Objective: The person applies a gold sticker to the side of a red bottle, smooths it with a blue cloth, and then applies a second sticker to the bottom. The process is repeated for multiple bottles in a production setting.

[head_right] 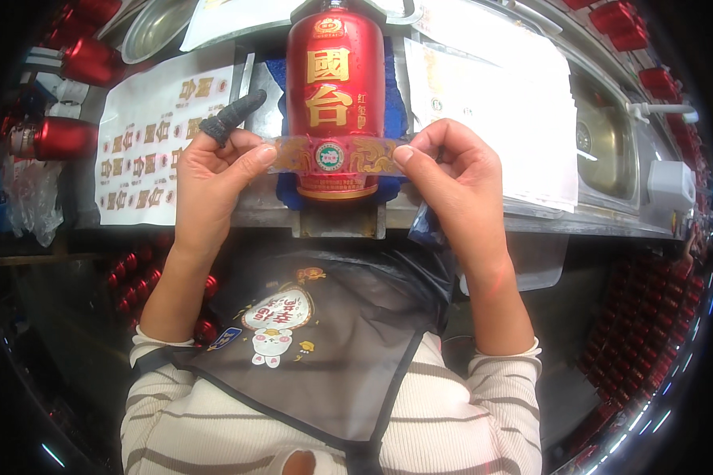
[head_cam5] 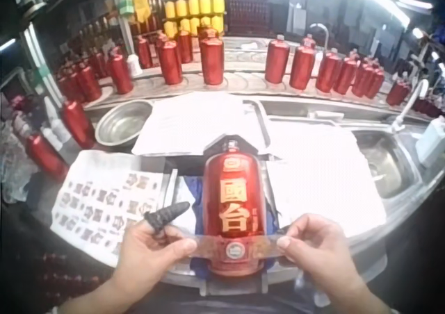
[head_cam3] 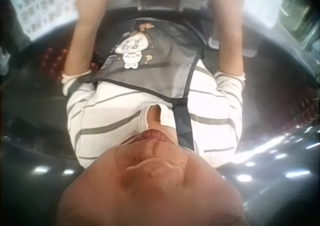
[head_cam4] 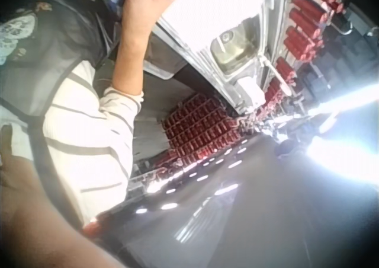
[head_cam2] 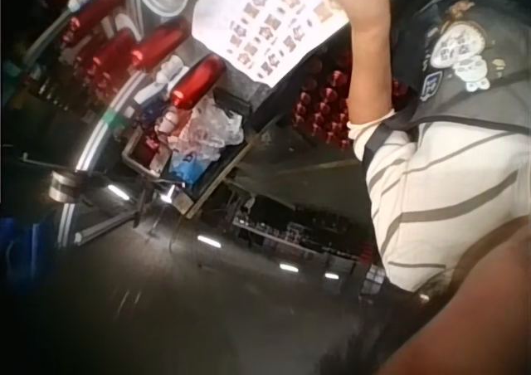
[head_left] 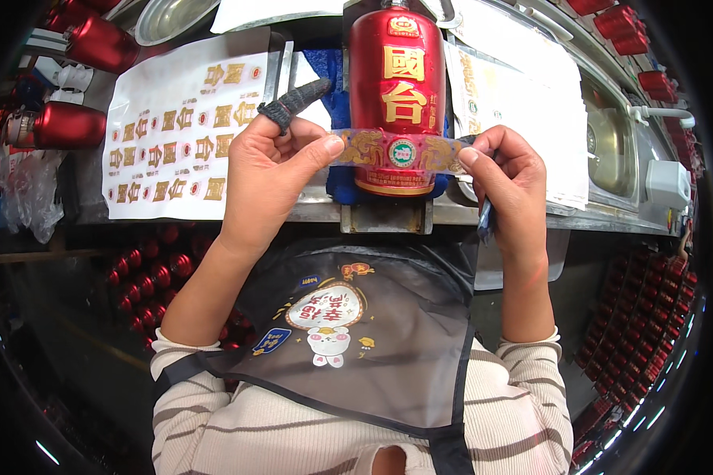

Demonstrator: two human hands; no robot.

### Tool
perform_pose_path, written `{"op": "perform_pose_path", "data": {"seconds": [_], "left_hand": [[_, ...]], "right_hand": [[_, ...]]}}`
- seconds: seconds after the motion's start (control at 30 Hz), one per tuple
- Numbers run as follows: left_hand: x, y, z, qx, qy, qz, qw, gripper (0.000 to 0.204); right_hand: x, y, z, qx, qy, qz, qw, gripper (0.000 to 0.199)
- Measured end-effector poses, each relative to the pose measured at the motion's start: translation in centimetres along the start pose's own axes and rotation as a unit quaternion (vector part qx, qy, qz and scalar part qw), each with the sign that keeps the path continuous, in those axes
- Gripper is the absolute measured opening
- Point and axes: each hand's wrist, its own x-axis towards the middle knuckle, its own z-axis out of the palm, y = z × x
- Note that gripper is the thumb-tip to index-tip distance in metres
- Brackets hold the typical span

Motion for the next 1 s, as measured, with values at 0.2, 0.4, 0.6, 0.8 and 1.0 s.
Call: {"op": "perform_pose_path", "data": {"seconds": [0.2, 0.4, 0.6, 0.8, 1.0], "left_hand": [[0.3, -0.1, 0.1, 0.004, -0.001, -0.001, 1.000, 0.014], [0.6, -0.2, 0.4, -0.004, -0.004, -0.007, 1.000, 0.012], [0.7, -0.7, 0.7, -0.009, -0.002, -0.016, 1.000, 0.011], [0.9, -0.8, 0.8, -0.009, -0.005, -0.023, 1.000, 0.011], [0.9, -0.9, 0.8, -0.009, -0.002, -0.022, 1.000, 0.010]], "right_hand": [[0.1, 0.1, -0.1, 0.004, -0.005, 0.002, 1.000, 0.011], [0.3, 0.3, 0.0, -0.010, -0.005, 0.003, 1.000, 0.011], [0.6, 0.7, 0.1, -0.025, -0.001, -0.005, 1.000, 0.011], [0.8, 0.9, 0.1, -0.019, -0.004, -0.003, 1.000, 0.011], [0.9, 1.0, 0.2, -0.014, -0.013, 0.002, 1.000, 0.011]]}}
